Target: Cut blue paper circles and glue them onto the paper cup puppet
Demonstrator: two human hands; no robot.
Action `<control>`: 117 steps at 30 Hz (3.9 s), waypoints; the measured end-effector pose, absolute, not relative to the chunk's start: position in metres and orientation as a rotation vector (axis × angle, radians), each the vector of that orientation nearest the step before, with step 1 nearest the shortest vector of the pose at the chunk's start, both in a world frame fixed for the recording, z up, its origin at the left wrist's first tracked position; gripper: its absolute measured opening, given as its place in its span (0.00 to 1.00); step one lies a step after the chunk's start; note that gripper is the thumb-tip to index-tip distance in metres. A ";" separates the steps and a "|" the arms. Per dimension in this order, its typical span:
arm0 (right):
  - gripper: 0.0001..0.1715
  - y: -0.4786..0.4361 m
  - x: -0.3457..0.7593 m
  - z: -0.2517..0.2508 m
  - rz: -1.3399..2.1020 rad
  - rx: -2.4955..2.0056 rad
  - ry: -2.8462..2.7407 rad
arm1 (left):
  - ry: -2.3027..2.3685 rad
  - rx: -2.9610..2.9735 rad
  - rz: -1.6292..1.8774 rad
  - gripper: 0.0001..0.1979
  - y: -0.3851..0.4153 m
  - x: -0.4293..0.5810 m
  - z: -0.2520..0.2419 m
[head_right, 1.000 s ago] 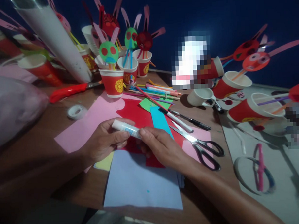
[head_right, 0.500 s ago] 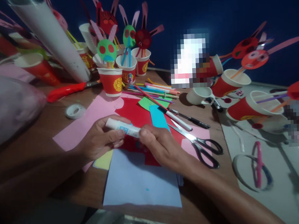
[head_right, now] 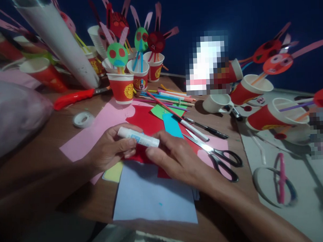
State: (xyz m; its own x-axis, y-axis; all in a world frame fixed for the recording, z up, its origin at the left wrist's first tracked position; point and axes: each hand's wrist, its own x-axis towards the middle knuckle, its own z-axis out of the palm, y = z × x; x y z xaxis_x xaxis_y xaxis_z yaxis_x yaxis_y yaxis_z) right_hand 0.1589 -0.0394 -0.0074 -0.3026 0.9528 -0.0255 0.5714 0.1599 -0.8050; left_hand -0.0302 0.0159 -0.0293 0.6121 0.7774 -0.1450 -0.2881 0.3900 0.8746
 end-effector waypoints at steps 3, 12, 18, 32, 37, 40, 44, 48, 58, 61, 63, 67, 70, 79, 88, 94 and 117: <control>0.25 -0.038 0.158 -0.006 1.272 -1.357 -1.849 | 0.601 0.956 0.735 0.10 0.016 -0.031 -0.028; 0.16 -0.039 0.159 -0.011 0.643 -1.499 -2.018 | 0.591 0.928 0.737 0.09 0.017 -0.031 -0.026; 0.21 -0.039 0.158 -0.009 0.918 -1.476 -1.940 | 0.610 0.974 0.712 0.10 0.017 -0.031 -0.028; 0.20 -0.040 0.157 -0.006 0.956 -1.494 -1.911 | 0.594 0.985 0.720 0.10 0.017 -0.032 -0.029; 0.11 -0.042 0.156 -0.009 0.364 -1.528 -2.003 | 0.582 0.934 0.748 0.09 0.017 -0.030 -0.026; 0.15 -0.041 0.157 -0.005 0.811 -1.509 -1.934 | 0.589 0.934 0.742 0.09 0.017 -0.030 -0.026; 0.25 -0.040 0.157 -0.003 1.202 -1.421 -1.808 | 0.590 0.968 0.718 0.10 0.016 -0.030 -0.028; 0.13 -0.042 0.155 -0.009 0.632 -1.557 -1.943 | 0.598 0.948 0.730 0.10 0.016 -0.030 -0.028; 0.26 -0.040 0.156 -0.002 1.213 -1.420 -1.799 | 0.587 0.982 0.717 0.10 0.016 -0.030 -0.028; 0.18 -0.041 0.155 -0.006 0.900 -1.538 -1.903 | 0.621 0.966 0.726 0.10 0.016 -0.030 -0.028; 0.11 -0.042 0.154 -0.010 0.509 -1.581 -1.986 | 0.632 0.951 0.726 0.10 0.016 -0.030 -0.027; 0.12 -0.043 0.156 -0.009 0.499 -1.540 -1.974 | 0.633 0.957 0.726 0.10 0.017 -0.030 -0.026; 0.17 -0.041 0.156 -0.003 0.979 -1.489 -1.886 | 0.621 0.981 0.720 0.10 0.017 -0.030 -0.027; 0.13 -0.042 0.155 -0.016 0.229 -1.547 -2.091 | 0.603 0.949 0.714 0.10 0.015 -0.029 -0.030; 0.19 -0.040 0.156 -0.004 0.953 -1.509 -1.912 | 0.594 0.956 0.739 0.08 0.018 -0.030 -0.026; 0.12 -0.043 0.154 -0.008 0.569 -1.597 -1.977 | 0.601 0.948 0.743 0.09 0.017 -0.031 -0.027; 0.25 -0.040 0.157 -0.002 1.220 -1.389 -1.794 | 0.605 0.999 0.734 0.10 0.016 -0.031 -0.027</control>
State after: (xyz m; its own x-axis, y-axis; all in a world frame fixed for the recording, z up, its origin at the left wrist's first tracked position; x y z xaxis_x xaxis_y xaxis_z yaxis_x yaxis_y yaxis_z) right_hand 0.1568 -0.0396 -0.0016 -0.3083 0.9462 -0.0979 0.4389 0.0502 -0.8971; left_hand -0.0308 0.0163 -0.0272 0.6154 0.7793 -0.1183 -0.2652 0.3460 0.9000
